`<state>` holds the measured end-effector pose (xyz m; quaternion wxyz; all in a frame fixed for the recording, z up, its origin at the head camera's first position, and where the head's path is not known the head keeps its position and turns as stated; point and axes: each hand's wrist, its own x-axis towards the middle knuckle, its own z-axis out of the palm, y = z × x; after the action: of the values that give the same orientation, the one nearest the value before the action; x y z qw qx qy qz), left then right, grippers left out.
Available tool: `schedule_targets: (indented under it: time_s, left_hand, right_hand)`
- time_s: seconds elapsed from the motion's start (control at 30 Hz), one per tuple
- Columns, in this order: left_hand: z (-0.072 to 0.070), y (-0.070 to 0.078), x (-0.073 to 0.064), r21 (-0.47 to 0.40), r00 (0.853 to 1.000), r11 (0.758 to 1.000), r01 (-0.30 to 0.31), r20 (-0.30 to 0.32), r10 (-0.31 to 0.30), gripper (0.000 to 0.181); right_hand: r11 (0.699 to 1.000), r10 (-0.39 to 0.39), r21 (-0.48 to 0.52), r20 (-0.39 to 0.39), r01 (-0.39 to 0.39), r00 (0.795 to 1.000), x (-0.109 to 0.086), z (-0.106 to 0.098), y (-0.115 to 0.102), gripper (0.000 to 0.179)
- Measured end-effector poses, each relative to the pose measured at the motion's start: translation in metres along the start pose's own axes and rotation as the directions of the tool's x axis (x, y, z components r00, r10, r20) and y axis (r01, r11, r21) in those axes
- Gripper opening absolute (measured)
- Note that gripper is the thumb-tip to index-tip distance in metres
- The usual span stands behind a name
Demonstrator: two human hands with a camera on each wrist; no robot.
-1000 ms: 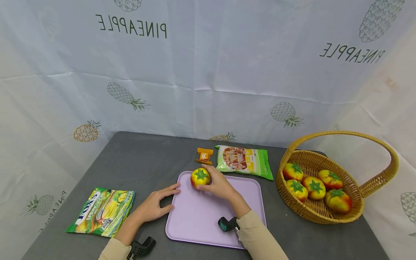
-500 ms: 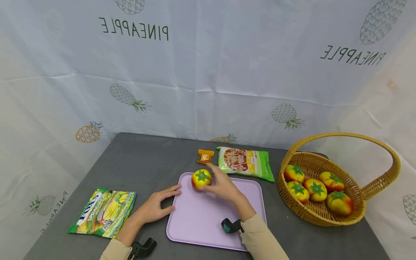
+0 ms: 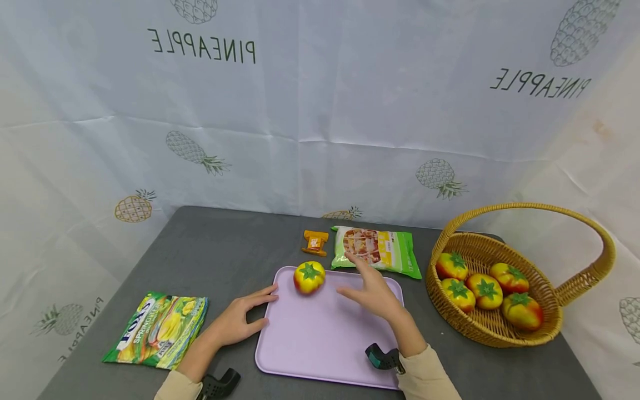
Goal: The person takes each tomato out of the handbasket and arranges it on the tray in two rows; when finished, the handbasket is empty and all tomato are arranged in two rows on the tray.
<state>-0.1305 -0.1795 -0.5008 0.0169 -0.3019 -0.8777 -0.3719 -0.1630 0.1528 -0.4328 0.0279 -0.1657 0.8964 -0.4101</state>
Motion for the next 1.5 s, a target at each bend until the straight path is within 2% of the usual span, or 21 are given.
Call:
schedule_targets:
  time_s: [0.17,0.37,0.53,0.73,0.9,1.2,1.5]
  left_hand:
    - [0.001,-0.001,0.0,-0.001,1.0,1.0,-0.011,-0.008,0.011,0.045]
    - [0.0,0.0,-0.001,0.003,1.0,1.0,-0.001,-0.005,0.001,0.045]
    - [-0.001,0.002,0.0,0.002,1.0,1.0,0.007,0.001,-0.007,0.045]
    - [-0.001,0.003,0.001,-0.004,1.0,1.0,0.009,0.007,-0.009,0.045]
    - [-0.001,0.004,0.0,-0.002,1.0,1.0,0.008,0.006,-0.008,0.045]
    - [-0.001,0.004,0.0,0.005,1.0,1.0,0.02,0.004,-0.02,0.046]
    - [-0.001,0.005,-0.001,0.006,1.0,1.0,0.018,0.002,-0.019,0.046]
  right_hand:
    - [0.999,-0.039,-0.019,-0.051,0.038,0.998,-0.017,-0.02,0.013,0.078]
    - [0.998,-0.05,-0.032,-0.103,0.047,0.993,-0.037,-0.046,0.025,0.078]
    - [0.998,-0.042,-0.046,-0.164,0.035,0.986,-0.058,-0.07,0.037,0.074]
    - [0.997,-0.016,-0.079,-0.267,-0.005,0.964,-0.087,-0.1,0.044,0.071]
    - [0.997,0.002,-0.073,-0.304,-0.026,0.953,-0.104,-0.126,0.049,0.071]
    - [0.986,0.067,-0.12,-0.321,-0.111,0.945,-0.113,-0.168,0.063,0.073]
    - [0.969,0.129,-0.175,-0.239,-0.174,0.962,-0.102,-0.205,0.07,0.078]
